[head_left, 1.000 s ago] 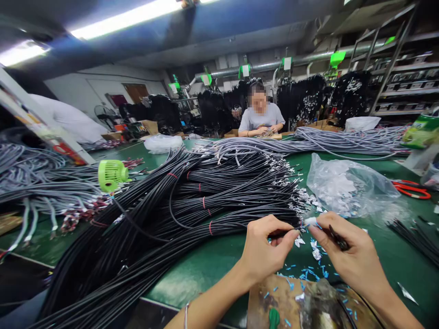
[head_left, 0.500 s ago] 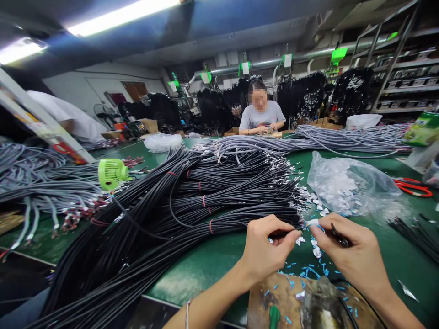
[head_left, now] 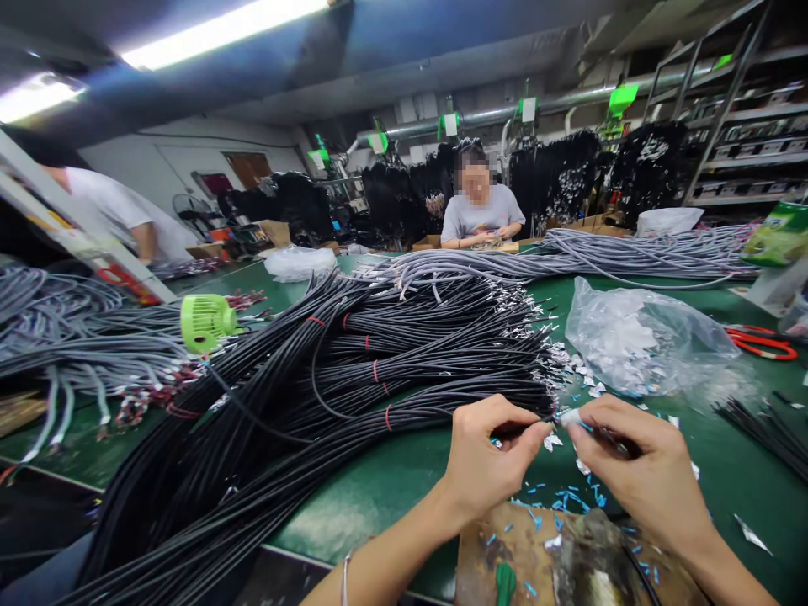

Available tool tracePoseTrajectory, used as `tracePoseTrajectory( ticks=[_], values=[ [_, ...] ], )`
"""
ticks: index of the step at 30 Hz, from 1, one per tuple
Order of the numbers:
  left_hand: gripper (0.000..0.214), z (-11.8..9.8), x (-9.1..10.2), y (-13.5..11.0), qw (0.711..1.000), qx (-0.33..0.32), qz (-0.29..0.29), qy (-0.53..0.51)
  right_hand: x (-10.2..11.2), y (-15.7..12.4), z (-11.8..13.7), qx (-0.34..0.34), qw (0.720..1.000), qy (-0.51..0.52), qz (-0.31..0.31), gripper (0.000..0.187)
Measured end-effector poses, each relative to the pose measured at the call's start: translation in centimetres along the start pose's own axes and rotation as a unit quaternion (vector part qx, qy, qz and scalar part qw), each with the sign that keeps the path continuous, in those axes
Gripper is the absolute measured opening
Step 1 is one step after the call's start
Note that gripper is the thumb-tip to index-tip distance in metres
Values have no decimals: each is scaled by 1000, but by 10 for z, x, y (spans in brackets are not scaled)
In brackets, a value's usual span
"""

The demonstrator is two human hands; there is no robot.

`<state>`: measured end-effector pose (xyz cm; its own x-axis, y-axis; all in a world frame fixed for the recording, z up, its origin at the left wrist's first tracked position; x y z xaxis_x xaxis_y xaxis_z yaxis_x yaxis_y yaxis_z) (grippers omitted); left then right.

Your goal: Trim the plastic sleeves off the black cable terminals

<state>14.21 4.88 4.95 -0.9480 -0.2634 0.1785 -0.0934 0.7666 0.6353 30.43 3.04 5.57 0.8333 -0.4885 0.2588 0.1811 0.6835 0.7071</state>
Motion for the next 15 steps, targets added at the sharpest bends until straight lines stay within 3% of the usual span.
tracePoseTrajectory(
  ticks=[4,10,15],
  values=[
    [13,1,0,1,1000,14,4,-7,0,-1,-1,8,1000,-6,-7,10],
    [14,2,-3,-2,1000,12,-13,12,-2,-13,-4,120,992,-34,2,17],
    [10,0,-4,-5,999,-15,-41,18,1,-17,-7,113,992,-56,-22,20]
  ],
)
Point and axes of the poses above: each hand's wrist, its own y-axis towards the middle knuckle, its own x-axis out of the back of the hand, z = x × y, the point moved 2 cm from there along y, towards the middle knuckle, and after that the axes turned 15 degrees about -z, right-handed, at the moved point
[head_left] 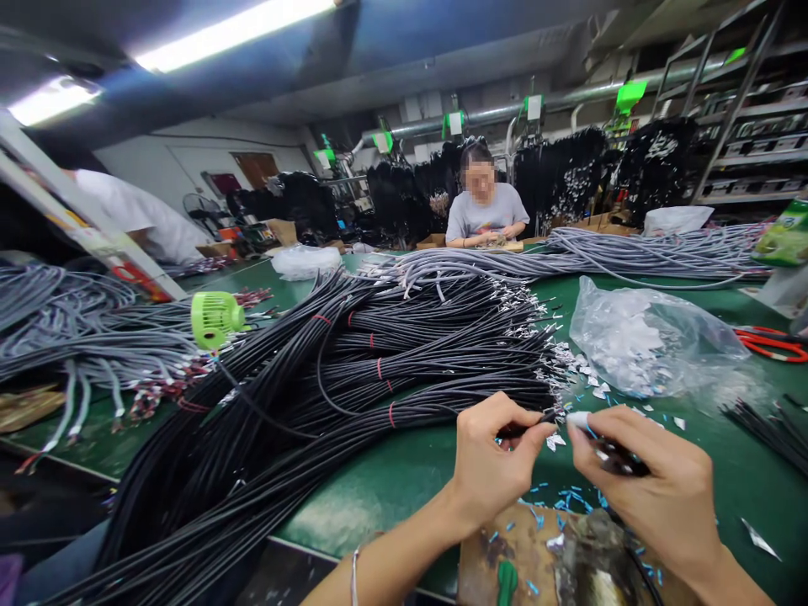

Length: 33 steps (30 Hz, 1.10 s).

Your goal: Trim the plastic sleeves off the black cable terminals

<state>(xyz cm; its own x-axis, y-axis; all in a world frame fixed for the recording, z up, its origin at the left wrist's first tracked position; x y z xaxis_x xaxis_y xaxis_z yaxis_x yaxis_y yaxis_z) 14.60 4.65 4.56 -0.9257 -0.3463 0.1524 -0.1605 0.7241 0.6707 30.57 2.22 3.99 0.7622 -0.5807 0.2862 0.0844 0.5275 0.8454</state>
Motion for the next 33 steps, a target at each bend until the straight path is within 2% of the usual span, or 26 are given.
tracePoseTrajectory(
  ticks=[7,11,13,14,16,17,19,21,22,24,26,33],
  values=[
    [9,-1,-1,-1,1000,-19,3,-23,0,0,-1,35,999,-31,-7,17],
    [11,3,-3,2,998,38,28,-50,-2,-1,-1,63,997,-31,6,21],
    [10,5,-2,5,994,65,66,-63,-3,-2,-2,46,999,-14,21,21],
    [9,5,-2,7,991,71,84,-69,-4,-2,-3,20,999,6,28,19],
    [10,4,1,11,988,58,107,-92,-5,-1,-5,-76,993,69,60,10],
    [10,2,4,13,988,40,110,-105,-7,-1,-6,-139,981,109,86,7],
    [11,-1,8,16,988,-13,102,-115,-9,0,-5,-256,940,181,133,16],
    [9,-3,12,16,988,-71,96,-94,-10,2,-3,-307,917,205,147,24],
    [8,-4,13,15,988,-99,94,-77,-10,4,-2,-303,923,195,133,25],
    [7,-5,13,13,985,-141,82,-54,-7,7,-2,-255,953,141,87,23],
    [7,-6,14,12,985,-154,61,-48,-5,8,-3,-209,972,91,54,20],
    [11,-12,20,14,993,-101,-28,-51,-6,2,-9,-146,988,26,40,26]
  ],
)
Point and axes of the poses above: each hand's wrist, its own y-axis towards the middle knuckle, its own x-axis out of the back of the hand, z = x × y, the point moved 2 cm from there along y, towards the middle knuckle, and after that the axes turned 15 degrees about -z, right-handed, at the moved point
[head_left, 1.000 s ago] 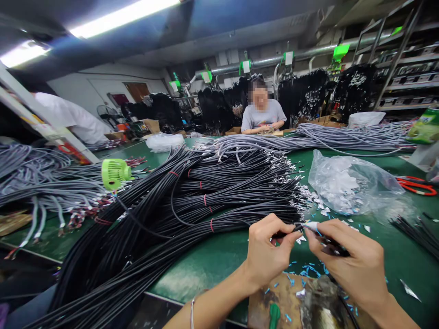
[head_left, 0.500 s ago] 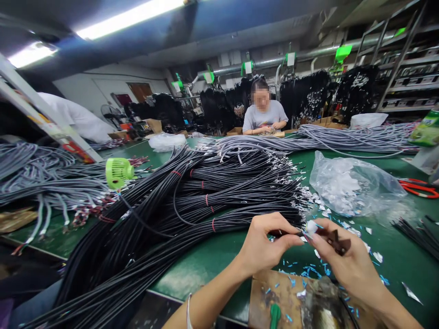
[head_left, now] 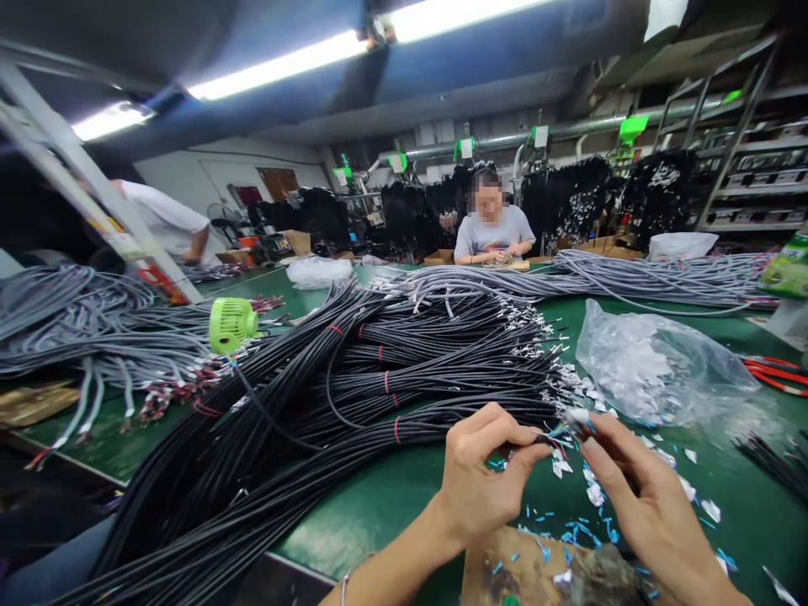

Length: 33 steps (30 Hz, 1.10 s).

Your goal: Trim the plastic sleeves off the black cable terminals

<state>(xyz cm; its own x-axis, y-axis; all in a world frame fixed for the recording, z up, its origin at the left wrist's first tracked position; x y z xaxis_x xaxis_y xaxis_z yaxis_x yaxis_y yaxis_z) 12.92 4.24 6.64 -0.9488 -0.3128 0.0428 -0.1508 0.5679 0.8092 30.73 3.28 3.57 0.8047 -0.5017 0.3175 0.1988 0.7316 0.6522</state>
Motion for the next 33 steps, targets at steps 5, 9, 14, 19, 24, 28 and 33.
tracePoseTrajectory(
  ticks=[5,9,14,19,24,28,33],
  values=[
    [10,-1,0,-1,1000,-4,1,5,3,2,6,59,998,12,17,19],
    [10,-1,-1,-2,1000,-12,3,5,3,5,14,57,996,47,43,18],
    [10,-1,-1,-2,999,-40,-5,4,1,5,17,30,997,57,35,17],
    [10,-1,-2,-3,999,-50,-10,7,1,3,15,37,997,57,27,17],
    [8,-1,-4,-5,998,-56,-11,21,0,3,15,22,998,56,15,16],
    [3,-1,-6,-6,999,-15,-13,42,1,4,14,40,998,43,1,16],
    [7,0,-5,-8,998,10,-5,57,1,3,12,75,997,20,-23,16]
  ],
)
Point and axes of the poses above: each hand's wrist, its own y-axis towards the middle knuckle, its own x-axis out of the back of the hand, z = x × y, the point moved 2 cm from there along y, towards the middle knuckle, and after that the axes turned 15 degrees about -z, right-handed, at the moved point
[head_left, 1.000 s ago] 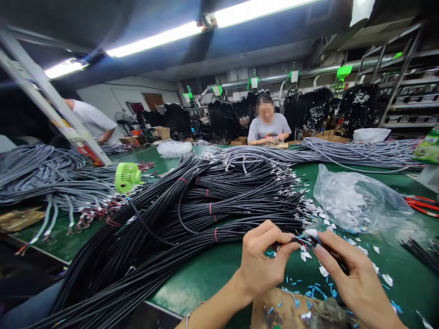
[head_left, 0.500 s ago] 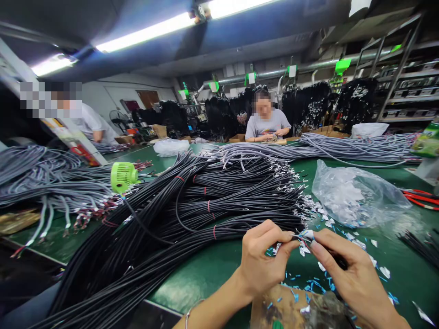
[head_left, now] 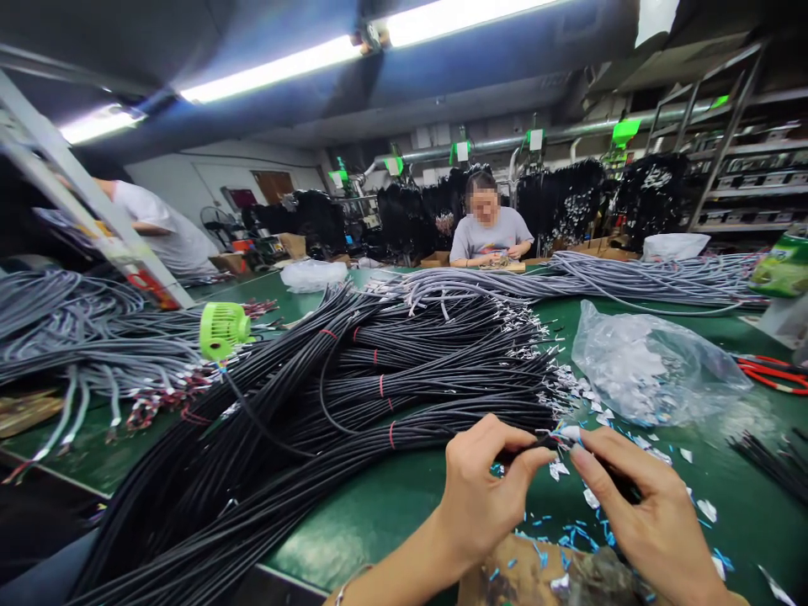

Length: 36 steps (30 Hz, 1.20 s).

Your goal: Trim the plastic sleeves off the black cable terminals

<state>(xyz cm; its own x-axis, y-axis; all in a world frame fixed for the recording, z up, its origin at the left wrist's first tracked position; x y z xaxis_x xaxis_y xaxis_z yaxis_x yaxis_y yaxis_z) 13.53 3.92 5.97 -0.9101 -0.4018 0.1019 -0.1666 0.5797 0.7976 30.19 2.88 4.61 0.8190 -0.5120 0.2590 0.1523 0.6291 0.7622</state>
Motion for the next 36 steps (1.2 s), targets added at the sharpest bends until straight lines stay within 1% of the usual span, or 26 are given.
tracePoseTrajectory(
  ticks=[3,8,12,16,19,21,23,27,29,33,36],
  values=[
    [12,1,1,1,1000,9,18,4,0,-1,0,19,1000,-9,-3,16],
    [25,0,1,3,998,34,53,26,-1,-2,-3,43,999,-22,-4,16],
    [35,2,-1,3,991,88,96,27,-2,-3,-2,56,998,-33,-6,14],
    [41,7,-3,1,980,160,118,-1,-3,-4,-3,19,999,-31,-14,12],
    [38,10,-4,0,977,181,109,-13,-1,-4,-7,-50,998,-35,-27,16],
    [31,9,-3,0,982,170,86,-12,0,-3,-11,-113,993,-20,-30,21],
    [22,6,-3,0,987,146,64,-16,1,-2,-12,-172,985,4,-27,25],
    [13,0,-3,-2,995,87,52,-21,-1,-1,-13,-248,967,54,-9,24],
    [11,-2,-4,-3,998,53,42,-16,-2,-3,-12,-270,960,80,-7,23],
    [11,-2,-5,-7,1000,-21,1,17,-2,-6,-9,-278,956,82,-52,23],
    [13,-1,-6,-9,998,-55,-20,33,-4,-6,-6,-277,956,81,-46,21]
  ],
)
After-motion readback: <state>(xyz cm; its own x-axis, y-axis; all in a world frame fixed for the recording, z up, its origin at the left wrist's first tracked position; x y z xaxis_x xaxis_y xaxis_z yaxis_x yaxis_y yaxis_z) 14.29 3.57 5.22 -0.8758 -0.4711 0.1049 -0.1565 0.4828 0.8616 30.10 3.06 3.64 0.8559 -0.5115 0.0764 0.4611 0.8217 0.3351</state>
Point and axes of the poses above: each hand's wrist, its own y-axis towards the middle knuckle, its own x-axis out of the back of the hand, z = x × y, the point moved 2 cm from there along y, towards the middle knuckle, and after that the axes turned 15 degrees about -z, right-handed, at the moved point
